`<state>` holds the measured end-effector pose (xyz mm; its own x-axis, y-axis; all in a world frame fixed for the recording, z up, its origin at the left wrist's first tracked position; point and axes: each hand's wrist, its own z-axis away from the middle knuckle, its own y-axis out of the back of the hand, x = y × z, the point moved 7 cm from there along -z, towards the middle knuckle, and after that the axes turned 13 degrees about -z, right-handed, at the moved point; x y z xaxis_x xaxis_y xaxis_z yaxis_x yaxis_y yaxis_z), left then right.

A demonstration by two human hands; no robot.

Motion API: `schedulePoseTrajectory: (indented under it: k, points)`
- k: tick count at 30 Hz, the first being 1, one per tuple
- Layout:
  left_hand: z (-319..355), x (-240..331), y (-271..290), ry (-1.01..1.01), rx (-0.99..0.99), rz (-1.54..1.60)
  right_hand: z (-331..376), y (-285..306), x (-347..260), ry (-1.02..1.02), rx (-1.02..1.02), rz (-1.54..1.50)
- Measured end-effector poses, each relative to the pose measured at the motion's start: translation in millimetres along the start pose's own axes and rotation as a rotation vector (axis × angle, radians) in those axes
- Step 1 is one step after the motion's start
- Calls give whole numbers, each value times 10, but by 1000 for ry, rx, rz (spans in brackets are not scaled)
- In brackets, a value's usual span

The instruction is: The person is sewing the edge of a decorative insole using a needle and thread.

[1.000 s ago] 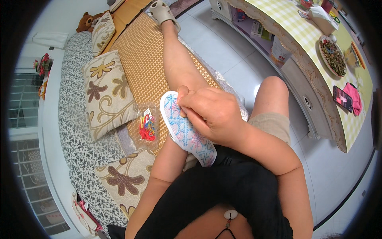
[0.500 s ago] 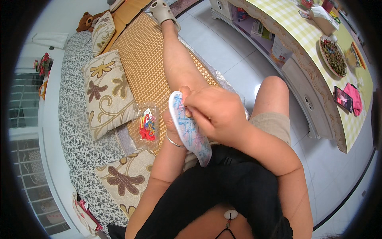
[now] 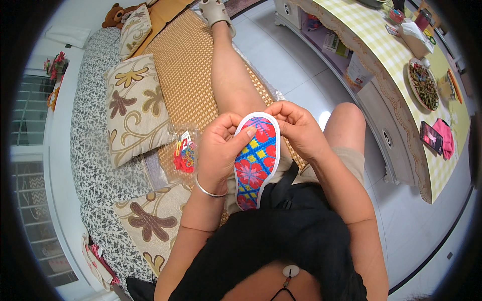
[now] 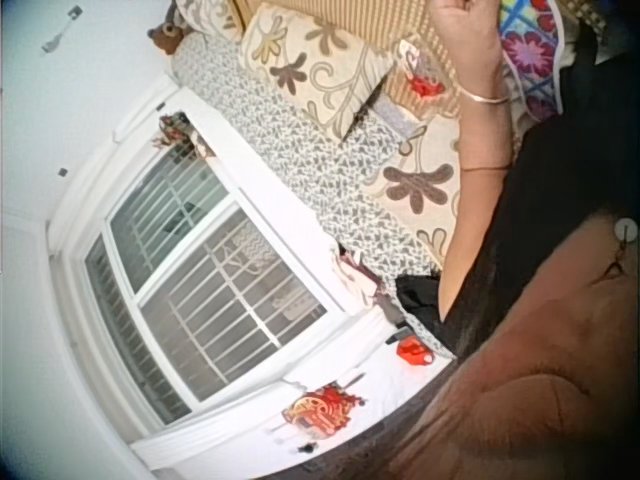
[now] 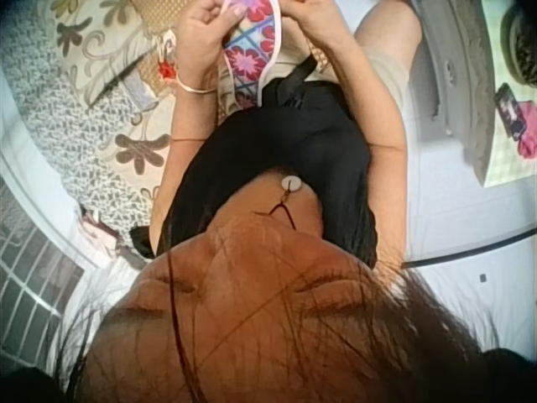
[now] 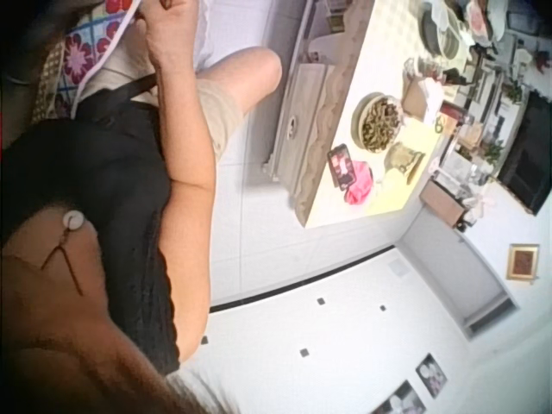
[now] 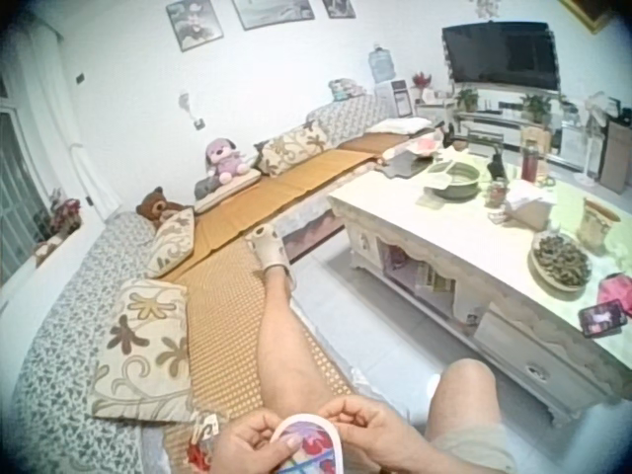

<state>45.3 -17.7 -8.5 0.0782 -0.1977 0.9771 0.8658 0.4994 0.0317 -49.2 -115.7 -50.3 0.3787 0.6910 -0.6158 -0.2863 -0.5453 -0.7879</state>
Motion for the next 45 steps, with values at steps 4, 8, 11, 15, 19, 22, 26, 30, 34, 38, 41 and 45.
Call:
schedulePoseTrajectory:
  k: [4,8,11,15,19,22,26,30,34,38,41,45]
  points:
    - [-11,-15,-13,-2,-14,30,-9,70,40,19,-21,15]
    - [-98,-112,-54,8,-88,283,29,-45,-25,40,-19,53]
    - [-214,-336,-134,-11,-317,675,71,-232,-59,151,52,239]
    - [-199,-365,-319,-63,-385,822,156,-479,-244,501,61,645]
    - [-235,-432,-412,-66,-492,945,198,-558,-305,624,40,746]
    - [-280,-481,-457,-80,-537,995,197,-562,-296,661,15,757]
    - [-327,-496,-494,-93,-565,1018,218,-555,-296,641,36,669]
    - [-346,-506,-510,-90,-570,1022,228,-578,-322,683,28,681]
    - [-339,-516,-521,-78,-569,1015,228,-572,-336,712,31,707]
    - [-343,-519,-525,-75,-561,1005,229,-567,-340,708,30,687]
    - [-340,-516,-530,-68,-553,995,233,-567,-350,715,27,690]
    - [-330,-508,-518,-60,-526,968,242,-573,-366,714,24,695]
